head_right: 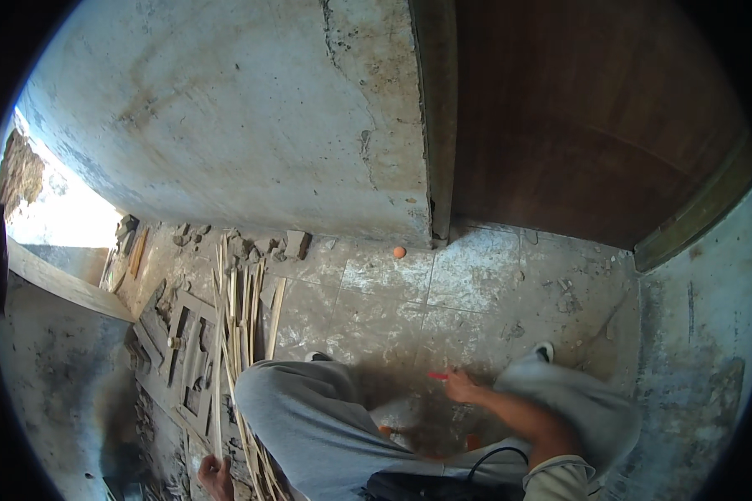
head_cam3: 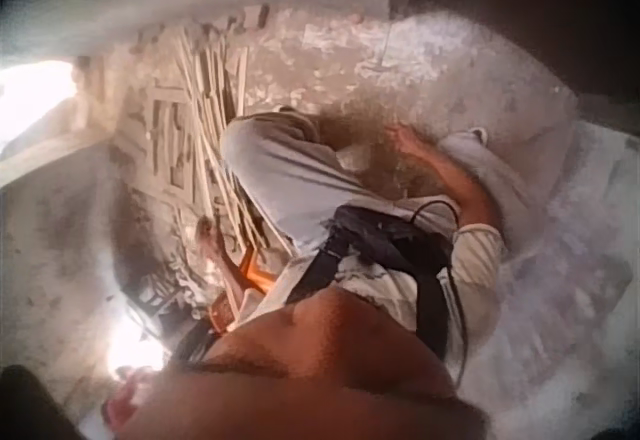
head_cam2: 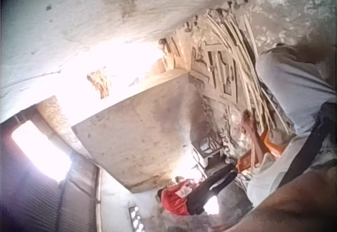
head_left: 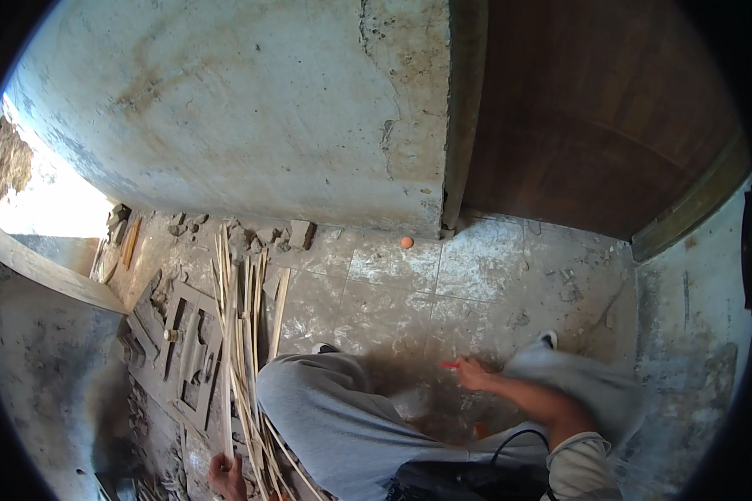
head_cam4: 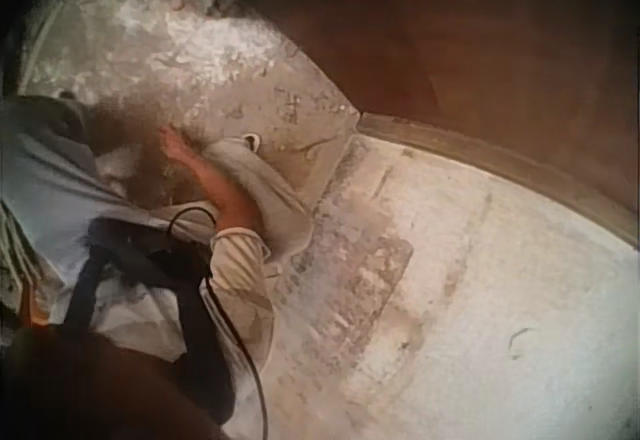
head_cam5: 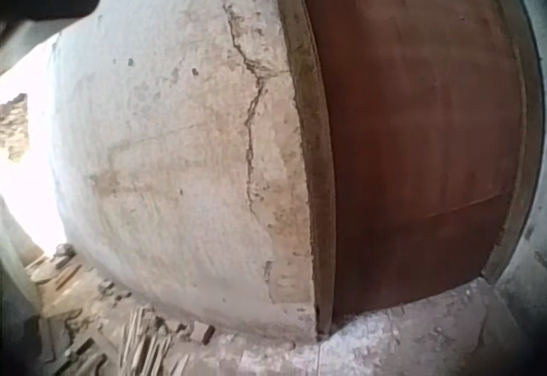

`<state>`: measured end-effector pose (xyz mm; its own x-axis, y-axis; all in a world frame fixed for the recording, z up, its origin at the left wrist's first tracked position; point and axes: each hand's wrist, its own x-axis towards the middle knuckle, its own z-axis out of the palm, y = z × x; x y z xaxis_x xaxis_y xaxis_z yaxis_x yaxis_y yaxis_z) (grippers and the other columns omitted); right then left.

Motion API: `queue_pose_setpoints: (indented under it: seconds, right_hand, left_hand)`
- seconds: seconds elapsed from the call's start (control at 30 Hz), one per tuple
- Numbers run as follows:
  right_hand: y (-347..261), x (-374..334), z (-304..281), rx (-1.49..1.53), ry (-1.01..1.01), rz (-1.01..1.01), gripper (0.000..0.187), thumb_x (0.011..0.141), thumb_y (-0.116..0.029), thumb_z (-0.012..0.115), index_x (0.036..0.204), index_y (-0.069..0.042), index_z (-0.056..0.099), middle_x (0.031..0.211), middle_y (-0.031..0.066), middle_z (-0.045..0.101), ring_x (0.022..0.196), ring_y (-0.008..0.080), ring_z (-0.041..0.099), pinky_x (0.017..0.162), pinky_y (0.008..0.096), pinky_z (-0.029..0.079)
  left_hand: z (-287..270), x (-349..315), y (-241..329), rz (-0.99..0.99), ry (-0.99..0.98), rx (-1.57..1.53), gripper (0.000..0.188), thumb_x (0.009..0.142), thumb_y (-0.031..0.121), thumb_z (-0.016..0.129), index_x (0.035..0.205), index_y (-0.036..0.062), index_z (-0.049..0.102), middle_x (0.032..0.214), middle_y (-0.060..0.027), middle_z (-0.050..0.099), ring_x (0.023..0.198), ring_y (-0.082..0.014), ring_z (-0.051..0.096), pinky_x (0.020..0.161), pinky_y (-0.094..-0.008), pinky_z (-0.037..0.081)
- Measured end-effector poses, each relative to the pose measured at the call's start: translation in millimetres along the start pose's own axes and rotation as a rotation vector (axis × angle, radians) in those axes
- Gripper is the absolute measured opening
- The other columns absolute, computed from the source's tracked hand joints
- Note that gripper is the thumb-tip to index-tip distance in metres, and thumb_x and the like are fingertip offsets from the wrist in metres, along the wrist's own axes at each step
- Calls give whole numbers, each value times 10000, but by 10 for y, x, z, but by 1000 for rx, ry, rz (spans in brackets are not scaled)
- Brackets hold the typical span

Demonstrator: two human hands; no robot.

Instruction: The person picks up a bamboo slat and uses a utility knife to strip and smooth its surface while sitting on the floor.

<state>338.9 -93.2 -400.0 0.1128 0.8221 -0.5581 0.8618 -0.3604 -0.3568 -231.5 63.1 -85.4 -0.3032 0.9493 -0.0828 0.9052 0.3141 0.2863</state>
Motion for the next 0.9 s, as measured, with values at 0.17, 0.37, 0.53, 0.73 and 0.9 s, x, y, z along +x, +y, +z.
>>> queue_pose_setpoints:
  seconds: [0.17, 0.37, 0.53, 0.73, 0.9]
  right_hand:
    - [-790, -428, -333, 205, -930, -85, 544, 901, -588, 538, 1000, -88, 726, 892, 149, 710, 828, 266, 677, 721, 450, 506]
    - [-1440, -1209, -134, 470, -687, 48, 707, 885, -727, 399, 1019, -116, 729, 915, 208, 703, 922, 365, 677, 801, 422, 510]
    - [-1777, -1432, -147, 539, -758, 247, 726, 873, -739, 425, 987, -94, 740, 919, 256, 691, 948, 377, 676, 805, 391, 514]
    - [-1724, -1734, 595, 945, -531, 143, 573, 854, -707, 524, 1045, -215, 749, 884, 156, 714, 896, 318, 697, 779, 350, 522]
    - [-1730, -1702, 525, 519, -277, -33, 490, 858, -621, 590, 1059, -199, 734, 857, 135, 709, 816, 301, 694, 709, 392, 522]
  left_hand:
    - [122, 350, -8, 234, 220, -175, 185, 767, 68, 743, 866, -29, 621, 680, -13, 486, 588, -99, 420, 501, -294, 348]
    - [-269, 488, 757, 99, 103, -298, 153, 860, 92, 692, 927, -31, 631, 670, 21, 490, 565, -58, 425, 505, -237, 325]
    - [-269, 575, 683, 122, 64, -187, 179, 840, 57, 708, 977, -40, 648, 727, 6, 566, 599, -45, 459, 530, -225, 343]
    - [-428, 287, 566, 131, 84, -297, 189, 826, 49, 722, 976, -44, 653, 710, 28, 541, 601, -40, 452, 527, -222, 323]
    - [-737, 163, 344, 320, 133, -340, 199, 772, 19, 749, 947, -48, 681, 660, 24, 480, 563, -47, 383, 492, -231, 291]
